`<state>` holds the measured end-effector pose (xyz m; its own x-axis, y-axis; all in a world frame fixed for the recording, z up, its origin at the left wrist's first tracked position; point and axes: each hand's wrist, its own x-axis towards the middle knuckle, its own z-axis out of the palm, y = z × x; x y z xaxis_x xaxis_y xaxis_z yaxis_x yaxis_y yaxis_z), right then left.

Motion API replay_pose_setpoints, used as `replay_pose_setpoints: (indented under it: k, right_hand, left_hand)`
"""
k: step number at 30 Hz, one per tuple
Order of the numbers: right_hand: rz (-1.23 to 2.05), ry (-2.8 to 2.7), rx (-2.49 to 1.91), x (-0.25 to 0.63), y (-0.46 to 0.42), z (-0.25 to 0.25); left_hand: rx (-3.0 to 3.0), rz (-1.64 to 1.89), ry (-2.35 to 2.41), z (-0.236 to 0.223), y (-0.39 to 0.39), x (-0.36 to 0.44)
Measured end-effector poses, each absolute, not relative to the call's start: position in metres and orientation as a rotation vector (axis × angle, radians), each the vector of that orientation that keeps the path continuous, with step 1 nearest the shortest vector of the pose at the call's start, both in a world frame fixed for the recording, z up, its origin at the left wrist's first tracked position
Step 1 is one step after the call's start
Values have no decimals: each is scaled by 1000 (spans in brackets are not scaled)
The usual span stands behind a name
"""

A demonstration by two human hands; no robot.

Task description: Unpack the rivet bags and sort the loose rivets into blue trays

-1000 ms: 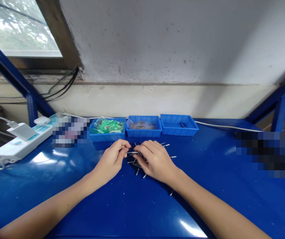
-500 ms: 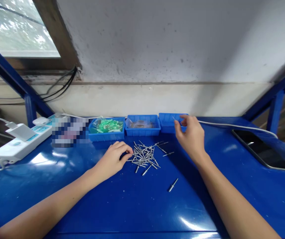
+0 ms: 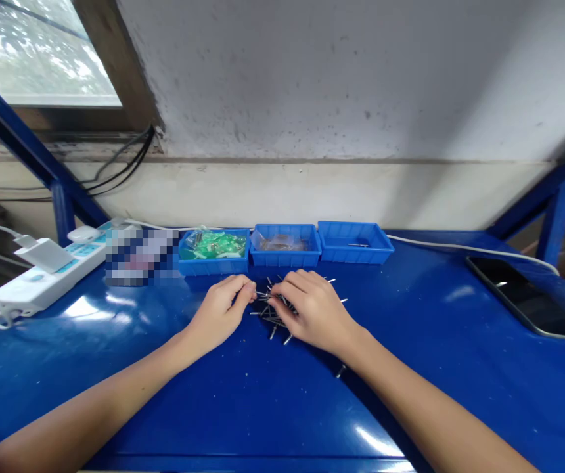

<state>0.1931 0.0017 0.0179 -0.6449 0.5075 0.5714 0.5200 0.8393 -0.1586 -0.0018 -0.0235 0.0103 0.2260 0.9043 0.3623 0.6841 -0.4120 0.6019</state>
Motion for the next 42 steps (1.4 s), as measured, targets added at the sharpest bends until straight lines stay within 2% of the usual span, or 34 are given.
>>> replay_pose_setpoints:
  k: [4, 8, 13, 16, 18, 21, 24, 29, 42]
  right_hand:
    - [-130, -2388, -744, 189, -2, 17]
    - [-243, -2299, -758, 201, 9, 25]
    - [-500, -1815, -1251, 252, 51, 31]
    - [-456, -1792, -1418, 262, 59, 24]
    - [-319, -1888, -1366, 250, 51, 19]
    - [-77, -2117, -1120, 215, 26, 14]
    - [18, -2306, -926, 188, 2, 12]
    - [-68, -2381, -747, 180, -8, 10]
    - [-126, -2259, -782, 186, -4, 14]
  left_hand:
    - [2152, 990, 1504, 12, -24, -1]
    - [2297, 775, 1425, 19, -22, -10]
    - [2495, 523, 1399, 20, -23, -21]
    - [2565, 409, 1373, 19, -24, -25]
    - [2597, 393, 1367, 21, -22, -29]
    - [2581, 451, 1396, 27, -18, -38]
    - [2499, 631, 1395, 32, -16, -41]
    - [2408, 781, 1395, 29, -20, -27]
    - [2255, 1005, 1278, 26, -27, -18]
